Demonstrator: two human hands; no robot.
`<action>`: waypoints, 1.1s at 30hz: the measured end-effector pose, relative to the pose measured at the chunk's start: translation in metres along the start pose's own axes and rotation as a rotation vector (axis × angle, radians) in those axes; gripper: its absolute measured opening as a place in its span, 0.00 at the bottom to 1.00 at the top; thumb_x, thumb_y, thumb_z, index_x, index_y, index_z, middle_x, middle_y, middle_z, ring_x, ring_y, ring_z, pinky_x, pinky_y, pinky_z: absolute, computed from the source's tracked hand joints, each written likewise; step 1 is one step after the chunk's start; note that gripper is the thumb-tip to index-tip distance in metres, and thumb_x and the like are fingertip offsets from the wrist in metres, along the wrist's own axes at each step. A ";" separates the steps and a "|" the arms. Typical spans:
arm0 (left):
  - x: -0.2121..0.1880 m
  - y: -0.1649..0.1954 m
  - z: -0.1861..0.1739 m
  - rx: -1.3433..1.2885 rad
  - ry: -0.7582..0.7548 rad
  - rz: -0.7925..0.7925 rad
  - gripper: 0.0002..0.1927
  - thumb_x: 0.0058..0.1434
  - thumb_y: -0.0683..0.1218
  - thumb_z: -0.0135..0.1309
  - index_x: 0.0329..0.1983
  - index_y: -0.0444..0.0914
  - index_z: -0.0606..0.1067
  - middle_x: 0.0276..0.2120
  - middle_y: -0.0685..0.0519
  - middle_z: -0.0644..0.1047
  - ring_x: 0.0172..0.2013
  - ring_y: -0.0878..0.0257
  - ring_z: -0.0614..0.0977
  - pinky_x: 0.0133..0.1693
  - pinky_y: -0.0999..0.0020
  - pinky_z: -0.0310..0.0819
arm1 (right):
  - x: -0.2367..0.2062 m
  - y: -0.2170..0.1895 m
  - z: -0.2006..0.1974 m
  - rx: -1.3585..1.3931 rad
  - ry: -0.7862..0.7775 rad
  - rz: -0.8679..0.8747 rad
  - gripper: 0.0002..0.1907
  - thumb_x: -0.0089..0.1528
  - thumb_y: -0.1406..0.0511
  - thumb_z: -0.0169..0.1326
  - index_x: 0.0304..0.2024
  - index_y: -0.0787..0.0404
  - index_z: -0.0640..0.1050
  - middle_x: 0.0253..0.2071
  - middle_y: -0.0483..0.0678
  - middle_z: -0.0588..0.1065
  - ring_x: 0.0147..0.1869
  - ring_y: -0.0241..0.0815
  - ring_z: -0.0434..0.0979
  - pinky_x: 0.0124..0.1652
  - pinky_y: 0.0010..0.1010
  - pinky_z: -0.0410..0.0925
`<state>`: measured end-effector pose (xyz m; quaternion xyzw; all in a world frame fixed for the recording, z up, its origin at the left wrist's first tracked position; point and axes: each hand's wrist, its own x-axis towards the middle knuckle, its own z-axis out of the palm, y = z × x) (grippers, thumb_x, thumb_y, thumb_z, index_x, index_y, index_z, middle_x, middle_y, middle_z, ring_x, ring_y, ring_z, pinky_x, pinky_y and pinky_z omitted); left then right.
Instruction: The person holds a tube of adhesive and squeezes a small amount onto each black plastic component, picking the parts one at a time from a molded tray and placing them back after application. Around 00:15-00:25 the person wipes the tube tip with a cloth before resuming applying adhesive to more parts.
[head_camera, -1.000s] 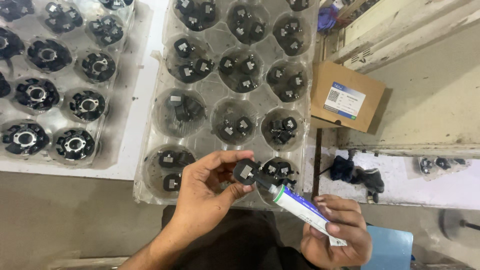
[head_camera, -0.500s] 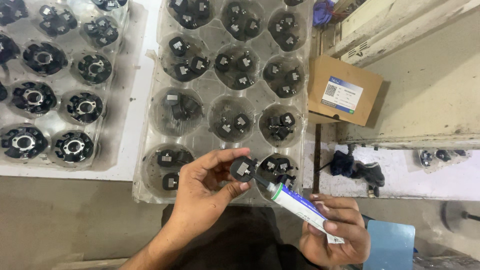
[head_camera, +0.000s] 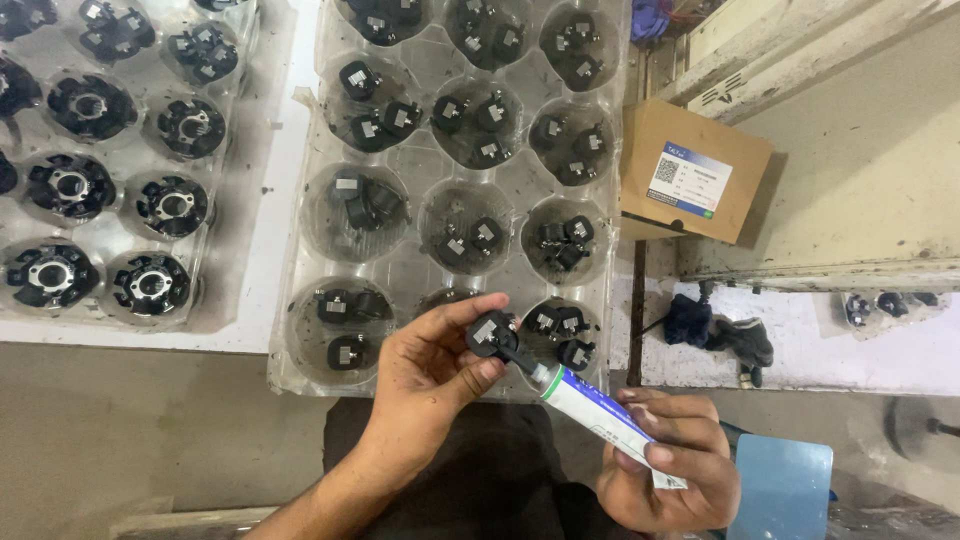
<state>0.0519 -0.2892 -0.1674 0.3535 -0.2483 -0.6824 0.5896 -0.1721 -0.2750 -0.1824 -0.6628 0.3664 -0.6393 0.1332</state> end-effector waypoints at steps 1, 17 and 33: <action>0.000 -0.002 0.000 -0.028 -0.006 -0.007 0.26 0.60 0.30 0.58 0.63 0.32 0.74 0.49 0.51 0.82 0.45 0.68 0.81 0.49 0.72 0.79 | 0.000 0.000 0.000 0.000 -0.004 -0.008 0.10 0.65 0.70 0.60 0.45 0.58 0.72 0.37 0.53 0.77 0.43 0.46 0.83 0.42 0.38 0.83; -0.004 -0.004 -0.002 -0.078 -0.161 -0.079 0.22 0.68 0.40 0.58 0.65 0.31 0.73 0.50 0.51 0.80 0.42 0.65 0.80 0.50 0.67 0.79 | 0.002 0.008 0.020 0.030 0.183 -0.067 0.10 0.66 0.69 0.60 0.43 0.60 0.70 0.35 0.52 0.74 0.37 0.41 0.79 0.34 0.34 0.82; 0.010 -0.006 -0.014 -0.134 -0.154 -0.070 0.23 0.68 0.46 0.58 0.64 0.32 0.73 0.59 0.49 0.79 0.42 0.62 0.82 0.49 0.64 0.80 | 0.014 0.018 0.025 0.032 0.151 -0.033 0.10 0.65 0.69 0.61 0.43 0.61 0.72 0.35 0.53 0.75 0.34 0.41 0.79 0.32 0.33 0.81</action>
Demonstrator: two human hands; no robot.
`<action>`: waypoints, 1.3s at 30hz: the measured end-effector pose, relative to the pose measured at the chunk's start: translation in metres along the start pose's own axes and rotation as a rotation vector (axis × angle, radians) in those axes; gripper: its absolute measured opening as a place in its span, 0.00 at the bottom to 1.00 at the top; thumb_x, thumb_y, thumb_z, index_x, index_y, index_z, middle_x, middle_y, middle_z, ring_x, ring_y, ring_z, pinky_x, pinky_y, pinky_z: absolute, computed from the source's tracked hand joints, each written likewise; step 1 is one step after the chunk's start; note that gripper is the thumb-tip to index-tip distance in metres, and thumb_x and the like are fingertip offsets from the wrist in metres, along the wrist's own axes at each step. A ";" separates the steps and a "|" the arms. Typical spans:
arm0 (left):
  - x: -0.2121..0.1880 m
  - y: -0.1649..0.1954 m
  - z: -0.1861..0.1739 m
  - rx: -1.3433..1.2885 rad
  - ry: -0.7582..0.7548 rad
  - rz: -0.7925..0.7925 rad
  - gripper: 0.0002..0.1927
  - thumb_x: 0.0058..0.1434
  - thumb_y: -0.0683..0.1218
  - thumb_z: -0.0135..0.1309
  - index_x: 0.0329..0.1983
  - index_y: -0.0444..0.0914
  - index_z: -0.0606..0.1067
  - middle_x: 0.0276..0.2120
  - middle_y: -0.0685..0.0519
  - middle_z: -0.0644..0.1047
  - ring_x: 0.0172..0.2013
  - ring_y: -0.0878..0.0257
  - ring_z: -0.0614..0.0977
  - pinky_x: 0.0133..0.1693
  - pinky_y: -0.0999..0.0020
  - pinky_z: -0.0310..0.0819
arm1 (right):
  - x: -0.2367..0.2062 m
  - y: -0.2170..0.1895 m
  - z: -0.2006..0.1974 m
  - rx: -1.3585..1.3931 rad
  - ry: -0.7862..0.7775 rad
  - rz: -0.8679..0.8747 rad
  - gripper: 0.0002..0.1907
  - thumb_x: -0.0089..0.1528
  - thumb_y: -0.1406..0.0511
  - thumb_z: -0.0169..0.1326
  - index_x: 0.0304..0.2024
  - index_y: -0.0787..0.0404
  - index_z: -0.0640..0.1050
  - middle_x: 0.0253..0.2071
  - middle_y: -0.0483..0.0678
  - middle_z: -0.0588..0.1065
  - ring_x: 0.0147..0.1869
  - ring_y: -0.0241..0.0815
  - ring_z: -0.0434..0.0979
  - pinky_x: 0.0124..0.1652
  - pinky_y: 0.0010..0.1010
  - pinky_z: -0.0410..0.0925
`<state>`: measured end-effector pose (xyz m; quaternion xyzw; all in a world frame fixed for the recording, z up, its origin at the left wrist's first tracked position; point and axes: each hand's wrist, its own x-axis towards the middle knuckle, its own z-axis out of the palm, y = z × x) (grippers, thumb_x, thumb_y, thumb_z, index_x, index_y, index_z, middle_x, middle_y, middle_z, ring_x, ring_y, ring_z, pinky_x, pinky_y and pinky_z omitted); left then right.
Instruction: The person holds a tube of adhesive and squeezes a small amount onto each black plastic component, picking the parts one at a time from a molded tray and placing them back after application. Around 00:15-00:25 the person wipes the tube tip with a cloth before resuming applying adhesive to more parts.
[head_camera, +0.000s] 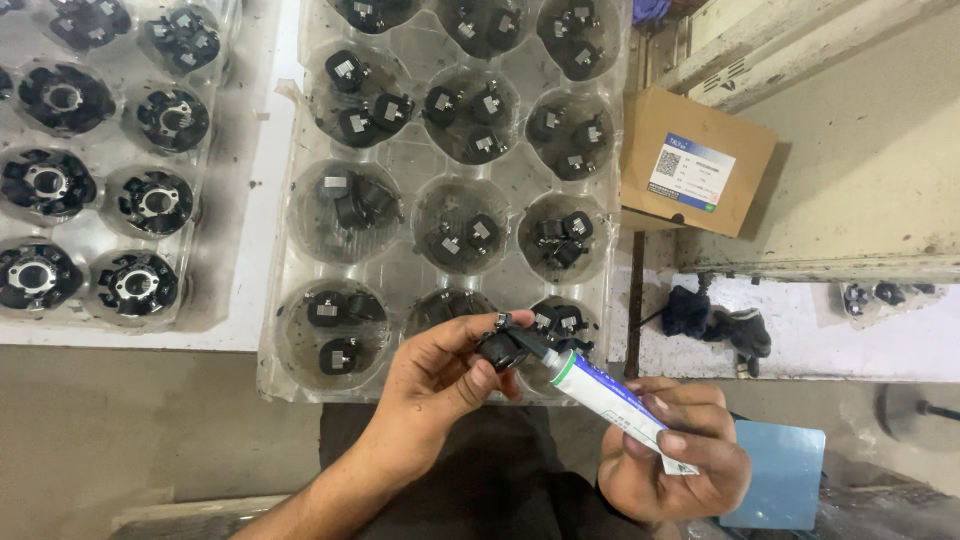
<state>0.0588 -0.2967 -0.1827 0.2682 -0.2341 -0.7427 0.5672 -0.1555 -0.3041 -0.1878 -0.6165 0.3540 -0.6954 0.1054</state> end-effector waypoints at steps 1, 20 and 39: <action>0.000 0.000 -0.001 -0.030 -0.003 0.001 0.23 0.68 0.46 0.58 0.63 0.32 0.73 0.61 0.49 0.79 0.42 0.62 0.82 0.49 0.63 0.80 | 0.002 0.000 -0.001 0.019 -0.004 -0.001 0.10 0.64 0.69 0.61 0.42 0.61 0.72 0.34 0.52 0.75 0.34 0.40 0.78 0.32 0.33 0.81; 0.128 0.114 -0.047 1.504 0.043 0.235 0.20 0.51 0.40 0.66 0.48 0.39 0.80 0.40 0.50 0.83 0.38 0.60 0.86 0.40 0.65 0.80 | -0.008 0.006 -0.023 0.150 0.167 0.210 0.14 0.70 0.66 0.64 0.52 0.59 0.72 0.42 0.52 0.77 0.43 0.41 0.78 0.46 0.34 0.78; 0.156 0.091 -0.073 2.107 -0.402 0.478 0.16 0.47 0.48 0.68 0.39 0.44 0.80 0.37 0.50 0.74 0.42 0.50 0.79 0.42 0.53 0.74 | -0.026 0.033 -0.042 0.319 0.252 0.347 0.11 0.73 0.70 0.60 0.52 0.65 0.71 0.47 0.61 0.75 0.50 0.47 0.77 0.54 0.33 0.76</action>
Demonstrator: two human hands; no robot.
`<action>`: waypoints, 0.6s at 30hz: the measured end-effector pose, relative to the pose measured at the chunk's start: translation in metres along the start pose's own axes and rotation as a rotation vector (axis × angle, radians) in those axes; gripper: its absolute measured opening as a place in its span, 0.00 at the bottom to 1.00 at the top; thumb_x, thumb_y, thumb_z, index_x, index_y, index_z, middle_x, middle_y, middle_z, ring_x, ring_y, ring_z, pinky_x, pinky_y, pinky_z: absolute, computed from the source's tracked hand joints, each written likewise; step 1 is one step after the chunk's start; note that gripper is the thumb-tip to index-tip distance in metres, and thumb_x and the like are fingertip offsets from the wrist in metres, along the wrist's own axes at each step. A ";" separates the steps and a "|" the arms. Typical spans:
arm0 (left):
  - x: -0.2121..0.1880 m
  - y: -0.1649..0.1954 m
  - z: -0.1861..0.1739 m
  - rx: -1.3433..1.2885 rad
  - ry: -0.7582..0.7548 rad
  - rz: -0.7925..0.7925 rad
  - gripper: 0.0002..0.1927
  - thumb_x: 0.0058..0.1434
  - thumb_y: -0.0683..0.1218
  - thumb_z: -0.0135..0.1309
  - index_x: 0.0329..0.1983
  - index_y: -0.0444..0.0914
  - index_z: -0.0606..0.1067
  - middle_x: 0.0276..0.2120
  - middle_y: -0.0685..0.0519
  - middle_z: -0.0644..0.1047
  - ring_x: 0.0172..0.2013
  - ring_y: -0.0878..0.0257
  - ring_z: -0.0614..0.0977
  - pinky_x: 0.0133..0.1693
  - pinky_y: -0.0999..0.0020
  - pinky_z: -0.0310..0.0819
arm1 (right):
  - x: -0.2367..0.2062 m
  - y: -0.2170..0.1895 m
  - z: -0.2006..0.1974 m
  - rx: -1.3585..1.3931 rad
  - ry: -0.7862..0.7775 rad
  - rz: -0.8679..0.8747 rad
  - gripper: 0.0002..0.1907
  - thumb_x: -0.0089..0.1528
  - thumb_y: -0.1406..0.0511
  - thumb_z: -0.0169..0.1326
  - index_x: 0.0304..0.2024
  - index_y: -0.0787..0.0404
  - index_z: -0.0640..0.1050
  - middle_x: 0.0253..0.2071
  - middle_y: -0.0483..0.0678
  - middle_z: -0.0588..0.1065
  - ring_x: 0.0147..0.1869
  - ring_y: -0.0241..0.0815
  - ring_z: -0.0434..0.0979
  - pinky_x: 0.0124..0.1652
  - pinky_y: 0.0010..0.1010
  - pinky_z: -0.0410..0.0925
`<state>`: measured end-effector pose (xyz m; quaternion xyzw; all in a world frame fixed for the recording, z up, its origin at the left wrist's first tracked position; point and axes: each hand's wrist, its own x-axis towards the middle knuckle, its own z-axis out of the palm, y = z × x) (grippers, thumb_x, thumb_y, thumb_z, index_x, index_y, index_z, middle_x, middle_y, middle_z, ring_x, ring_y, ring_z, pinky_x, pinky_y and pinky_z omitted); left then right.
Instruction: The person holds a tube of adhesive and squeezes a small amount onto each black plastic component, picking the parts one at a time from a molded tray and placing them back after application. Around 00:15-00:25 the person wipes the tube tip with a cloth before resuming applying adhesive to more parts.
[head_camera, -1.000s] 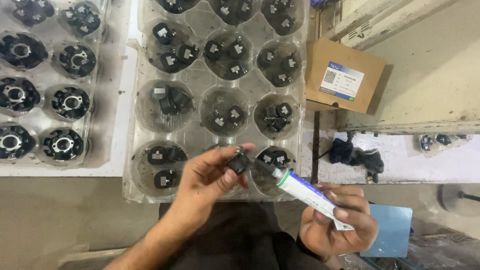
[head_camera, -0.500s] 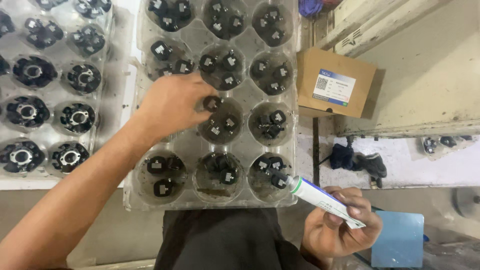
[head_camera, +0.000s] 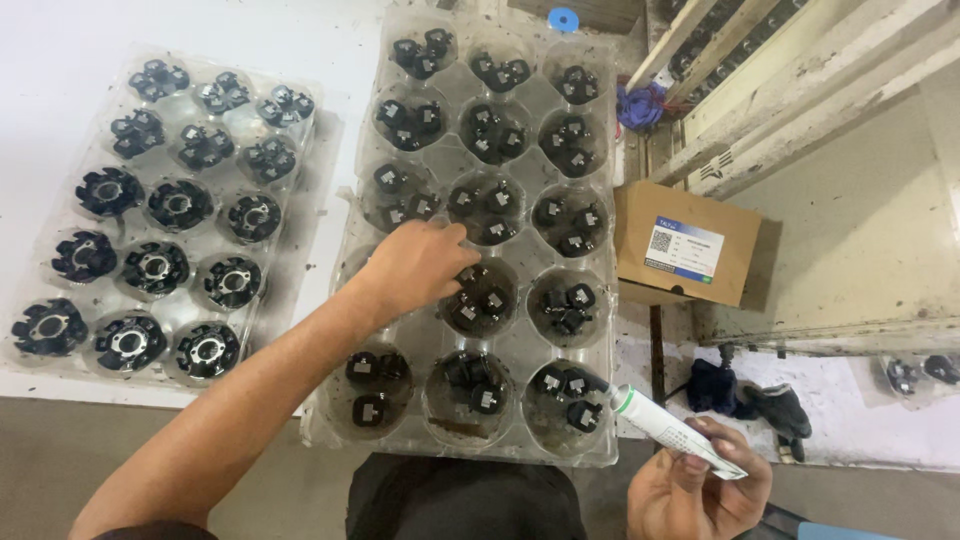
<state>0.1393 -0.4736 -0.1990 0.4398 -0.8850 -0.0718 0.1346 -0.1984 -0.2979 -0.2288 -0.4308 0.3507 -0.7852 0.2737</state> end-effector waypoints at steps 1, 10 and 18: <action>0.000 0.001 -0.003 -0.014 -0.008 -0.030 0.16 0.47 0.48 0.68 0.40 0.44 0.80 0.37 0.50 0.75 0.42 0.50 0.79 0.42 0.53 0.74 | 0.000 0.000 0.001 0.052 0.016 0.052 0.11 0.73 0.70 0.60 0.53 0.65 0.72 0.49 0.61 0.74 0.52 0.47 0.77 0.54 0.36 0.76; -0.033 0.050 -0.057 -0.140 0.110 -0.259 0.24 0.54 0.50 0.66 0.54 0.41 0.78 0.38 0.46 0.76 0.40 0.46 0.80 0.40 0.51 0.74 | 0.015 0.016 -0.005 0.393 0.068 0.630 0.14 0.71 0.72 0.54 0.59 0.64 0.73 0.49 0.59 0.76 0.49 0.52 0.79 0.53 0.45 0.72; -0.079 0.108 -0.072 -0.320 0.202 -0.309 0.23 0.52 0.49 0.65 0.52 0.42 0.79 0.37 0.49 0.78 0.39 0.47 0.81 0.37 0.52 0.75 | 0.010 0.026 -0.014 0.598 0.114 0.899 0.18 0.68 0.70 0.54 0.60 0.67 0.73 0.51 0.55 0.78 0.52 0.52 0.80 0.55 0.42 0.72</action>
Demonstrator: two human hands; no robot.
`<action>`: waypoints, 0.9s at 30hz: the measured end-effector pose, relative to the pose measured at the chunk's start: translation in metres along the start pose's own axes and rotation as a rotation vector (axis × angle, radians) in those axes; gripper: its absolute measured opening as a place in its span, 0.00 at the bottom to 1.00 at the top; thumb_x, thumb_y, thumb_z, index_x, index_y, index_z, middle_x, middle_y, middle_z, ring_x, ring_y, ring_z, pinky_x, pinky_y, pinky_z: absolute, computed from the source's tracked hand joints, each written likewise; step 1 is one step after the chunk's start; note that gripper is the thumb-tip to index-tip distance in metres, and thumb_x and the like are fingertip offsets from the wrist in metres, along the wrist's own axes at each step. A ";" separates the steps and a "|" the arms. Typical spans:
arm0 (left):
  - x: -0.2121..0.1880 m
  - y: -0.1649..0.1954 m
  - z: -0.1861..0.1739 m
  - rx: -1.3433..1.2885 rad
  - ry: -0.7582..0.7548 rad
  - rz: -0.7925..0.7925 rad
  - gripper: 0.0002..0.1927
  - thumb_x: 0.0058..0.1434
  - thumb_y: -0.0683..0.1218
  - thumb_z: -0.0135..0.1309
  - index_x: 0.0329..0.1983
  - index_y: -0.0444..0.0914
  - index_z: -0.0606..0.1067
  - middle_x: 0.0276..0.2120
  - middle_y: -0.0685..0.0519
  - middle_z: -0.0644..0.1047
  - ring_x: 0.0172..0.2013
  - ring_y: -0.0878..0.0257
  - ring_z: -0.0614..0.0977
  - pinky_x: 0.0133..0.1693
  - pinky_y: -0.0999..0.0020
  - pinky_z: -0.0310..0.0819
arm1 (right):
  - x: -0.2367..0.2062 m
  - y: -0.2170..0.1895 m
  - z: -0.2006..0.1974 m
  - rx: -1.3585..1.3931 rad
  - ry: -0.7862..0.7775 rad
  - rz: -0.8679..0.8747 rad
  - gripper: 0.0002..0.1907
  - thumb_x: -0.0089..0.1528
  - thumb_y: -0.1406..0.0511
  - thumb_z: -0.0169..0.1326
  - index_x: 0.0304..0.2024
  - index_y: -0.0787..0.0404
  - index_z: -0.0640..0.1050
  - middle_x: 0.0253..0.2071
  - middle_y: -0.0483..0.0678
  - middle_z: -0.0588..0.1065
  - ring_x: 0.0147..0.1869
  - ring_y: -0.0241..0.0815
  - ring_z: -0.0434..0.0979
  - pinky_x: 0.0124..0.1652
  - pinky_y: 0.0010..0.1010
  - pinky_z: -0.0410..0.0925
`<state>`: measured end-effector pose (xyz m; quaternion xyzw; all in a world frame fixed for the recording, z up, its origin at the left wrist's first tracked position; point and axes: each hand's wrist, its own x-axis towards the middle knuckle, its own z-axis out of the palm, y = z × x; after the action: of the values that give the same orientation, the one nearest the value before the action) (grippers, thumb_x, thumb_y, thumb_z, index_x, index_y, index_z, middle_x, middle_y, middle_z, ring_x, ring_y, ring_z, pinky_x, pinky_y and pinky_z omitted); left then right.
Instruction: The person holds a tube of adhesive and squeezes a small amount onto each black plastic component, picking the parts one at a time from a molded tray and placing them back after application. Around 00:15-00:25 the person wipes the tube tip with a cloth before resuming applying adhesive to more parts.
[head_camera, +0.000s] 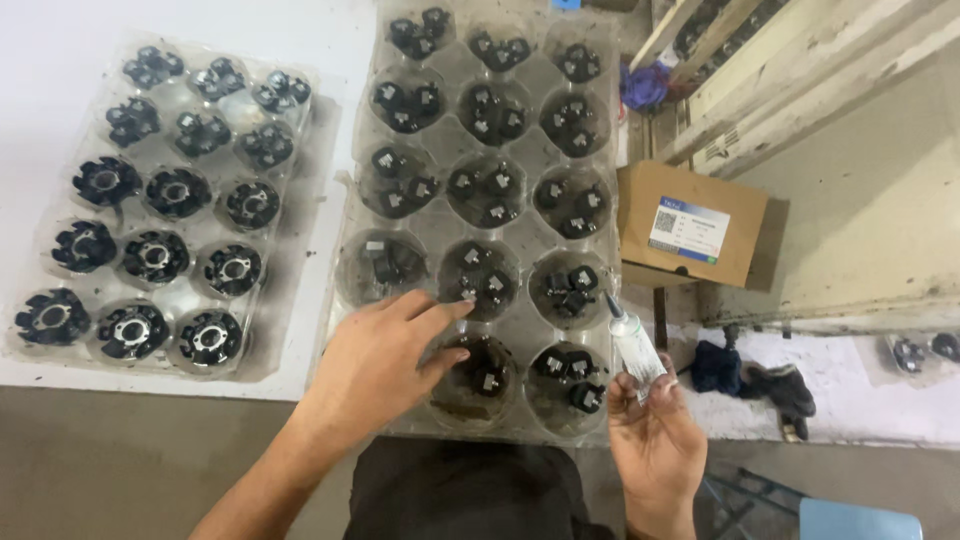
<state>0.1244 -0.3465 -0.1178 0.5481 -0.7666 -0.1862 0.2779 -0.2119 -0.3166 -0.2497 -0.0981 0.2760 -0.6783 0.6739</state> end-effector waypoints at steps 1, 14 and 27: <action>-0.005 0.001 0.003 -0.026 0.010 -0.016 0.23 0.53 0.48 0.65 0.52 0.42 0.79 0.37 0.50 0.78 0.39 0.48 0.81 0.37 0.53 0.75 | -0.003 0.001 0.000 -0.003 0.006 0.007 0.18 0.68 0.70 0.54 0.60 0.66 0.73 0.52 0.55 0.78 0.52 0.52 0.80 0.56 0.42 0.72; -0.026 -0.003 0.065 0.077 0.008 -0.142 0.20 0.50 0.43 0.62 0.48 0.40 0.78 0.38 0.49 0.78 0.39 0.49 0.81 0.39 0.53 0.74 | -0.021 0.020 0.049 -0.524 -0.143 -0.418 0.14 0.66 0.75 0.60 0.52 0.63 0.73 0.55 0.56 0.73 0.56 0.51 0.80 0.56 0.45 0.78; -0.031 0.005 0.085 0.138 -0.076 -0.280 0.22 0.54 0.40 0.58 0.54 0.40 0.72 0.40 0.48 0.79 0.38 0.48 0.82 0.39 0.55 0.75 | -0.019 0.033 0.075 -1.291 -0.286 -0.913 0.14 0.58 0.76 0.67 0.42 0.63 0.77 0.54 0.58 0.72 0.52 0.45 0.85 0.48 0.32 0.84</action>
<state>0.0749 -0.3171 -0.1883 0.6598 -0.7038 -0.1904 0.1819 -0.1443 -0.3141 -0.1994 -0.6575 0.4576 -0.5743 0.1689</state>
